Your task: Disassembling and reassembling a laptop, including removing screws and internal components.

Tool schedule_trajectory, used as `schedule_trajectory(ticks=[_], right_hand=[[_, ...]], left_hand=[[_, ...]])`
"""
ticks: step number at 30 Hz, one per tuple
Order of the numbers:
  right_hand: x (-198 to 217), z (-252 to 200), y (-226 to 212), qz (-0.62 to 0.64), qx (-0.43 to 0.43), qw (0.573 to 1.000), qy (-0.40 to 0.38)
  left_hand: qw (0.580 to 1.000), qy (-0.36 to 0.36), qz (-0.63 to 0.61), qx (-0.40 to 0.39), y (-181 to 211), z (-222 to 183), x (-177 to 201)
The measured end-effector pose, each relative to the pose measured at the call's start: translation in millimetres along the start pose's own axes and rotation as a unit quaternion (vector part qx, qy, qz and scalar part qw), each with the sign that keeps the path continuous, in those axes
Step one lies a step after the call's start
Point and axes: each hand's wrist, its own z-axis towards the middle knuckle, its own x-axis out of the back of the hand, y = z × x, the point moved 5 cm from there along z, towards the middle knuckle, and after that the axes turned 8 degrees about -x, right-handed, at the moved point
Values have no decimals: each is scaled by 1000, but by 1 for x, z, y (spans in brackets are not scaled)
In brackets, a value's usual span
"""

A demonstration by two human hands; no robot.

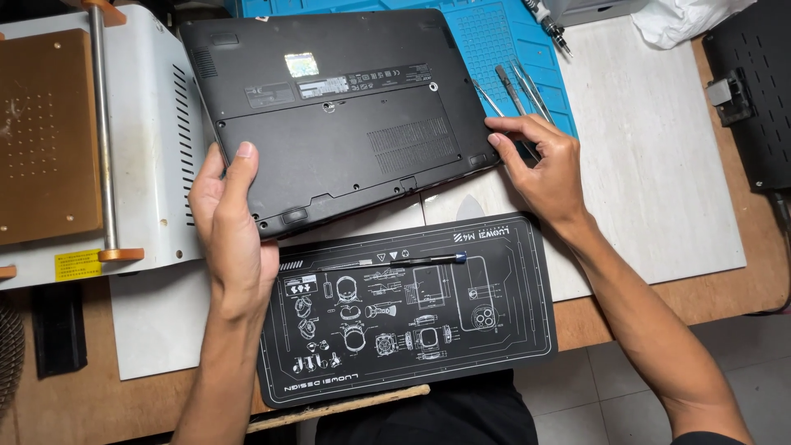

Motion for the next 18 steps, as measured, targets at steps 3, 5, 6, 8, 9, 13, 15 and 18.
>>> schedule_trajectory(ticks=[3, 5, 6, 8, 9, 13, 15, 18], right_hand=[[0, 0, 4, -5, -4, 1000, -10], [0, 1, 4, -10, 1, 1000, -13], [0, 2, 4, -14, 5, 1000, -17], [0, 1, 5, -20, 12, 1000, -15], [-1, 0, 5, -26, 20, 999, -17], [-4, -3, 7, -41, 30, 998, -21], [-7, -7, 10, -97, 58, 993, -14], [-10, -12, -9, -166, 98, 981, -6]], left_hand=[[1000, -16, 16, 9, 10, -3, -4], [999, -15, 20, 27, 20, -10, -14], [999, -14, 24, 45, 24, -14, -19], [997, -20, 21, 71, 17, -14, -13], [995, -22, 19, 97, 12, -15, -9], [995, -26, 34, 91, -4, -16, 26], [993, -55, 67, 81, 6, -23, 18], [984, -92, 151, 8, 16, -26, 20]])
